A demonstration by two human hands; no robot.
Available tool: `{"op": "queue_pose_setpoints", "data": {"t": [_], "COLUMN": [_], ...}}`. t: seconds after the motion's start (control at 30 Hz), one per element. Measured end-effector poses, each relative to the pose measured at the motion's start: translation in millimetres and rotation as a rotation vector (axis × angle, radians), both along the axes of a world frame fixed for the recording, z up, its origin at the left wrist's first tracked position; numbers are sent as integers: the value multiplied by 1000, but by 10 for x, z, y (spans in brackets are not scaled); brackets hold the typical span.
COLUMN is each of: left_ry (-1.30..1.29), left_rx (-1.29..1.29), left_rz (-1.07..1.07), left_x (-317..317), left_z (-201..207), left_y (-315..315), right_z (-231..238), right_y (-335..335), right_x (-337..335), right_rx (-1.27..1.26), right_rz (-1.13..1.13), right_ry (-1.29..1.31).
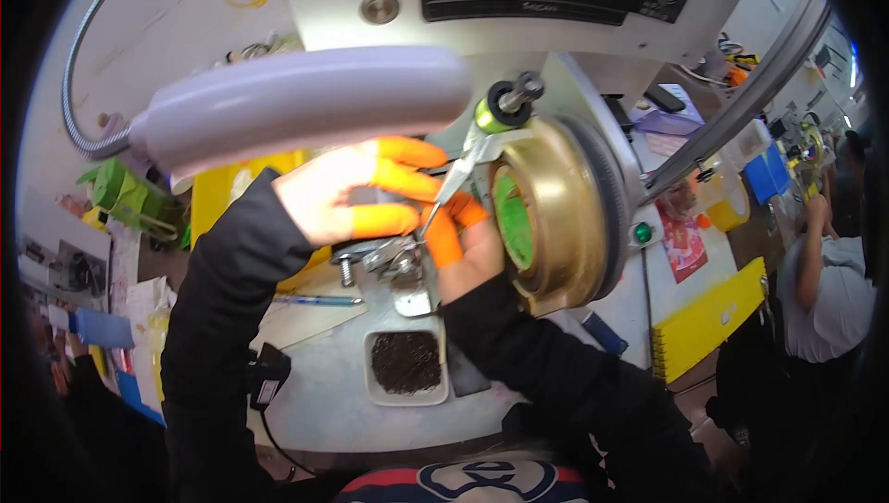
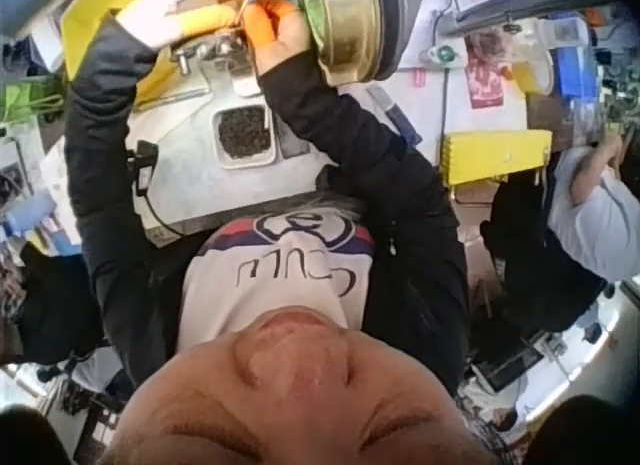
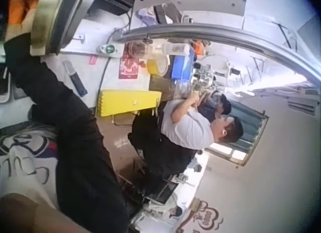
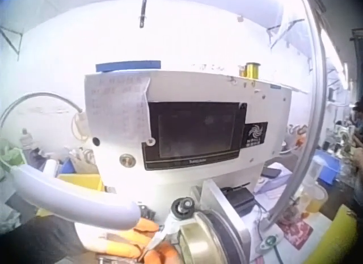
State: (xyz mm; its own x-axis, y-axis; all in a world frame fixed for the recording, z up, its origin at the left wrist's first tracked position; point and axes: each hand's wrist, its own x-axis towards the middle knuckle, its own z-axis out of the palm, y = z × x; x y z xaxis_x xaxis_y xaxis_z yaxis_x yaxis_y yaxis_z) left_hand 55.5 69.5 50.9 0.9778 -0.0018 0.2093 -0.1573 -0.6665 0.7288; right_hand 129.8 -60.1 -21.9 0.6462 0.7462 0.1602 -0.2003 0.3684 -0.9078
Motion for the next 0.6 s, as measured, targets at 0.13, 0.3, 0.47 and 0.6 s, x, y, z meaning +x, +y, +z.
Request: {"op": "queue_pose_setpoints", "data": {"t": [0.13,0.3,0.47,0.6], "left_ry": [-18,-246,-335,-252], "left_rx": [66,288,128,188], "left_rz": [-78,226,404,229], "left_x": [141,33,-264,-593], "left_z": [64,26,221,43], "left_y": [-88,-205,-674,-1138], "right_z": [38,99,114,143], "right_y": [134,-47,-573,-810], "right_x": [84,23,-122,-119], "right_rx": [71,-232,-176,-10], "right_rz": [26,8,47,330], "right_ry": [74,32,-133,304]}}
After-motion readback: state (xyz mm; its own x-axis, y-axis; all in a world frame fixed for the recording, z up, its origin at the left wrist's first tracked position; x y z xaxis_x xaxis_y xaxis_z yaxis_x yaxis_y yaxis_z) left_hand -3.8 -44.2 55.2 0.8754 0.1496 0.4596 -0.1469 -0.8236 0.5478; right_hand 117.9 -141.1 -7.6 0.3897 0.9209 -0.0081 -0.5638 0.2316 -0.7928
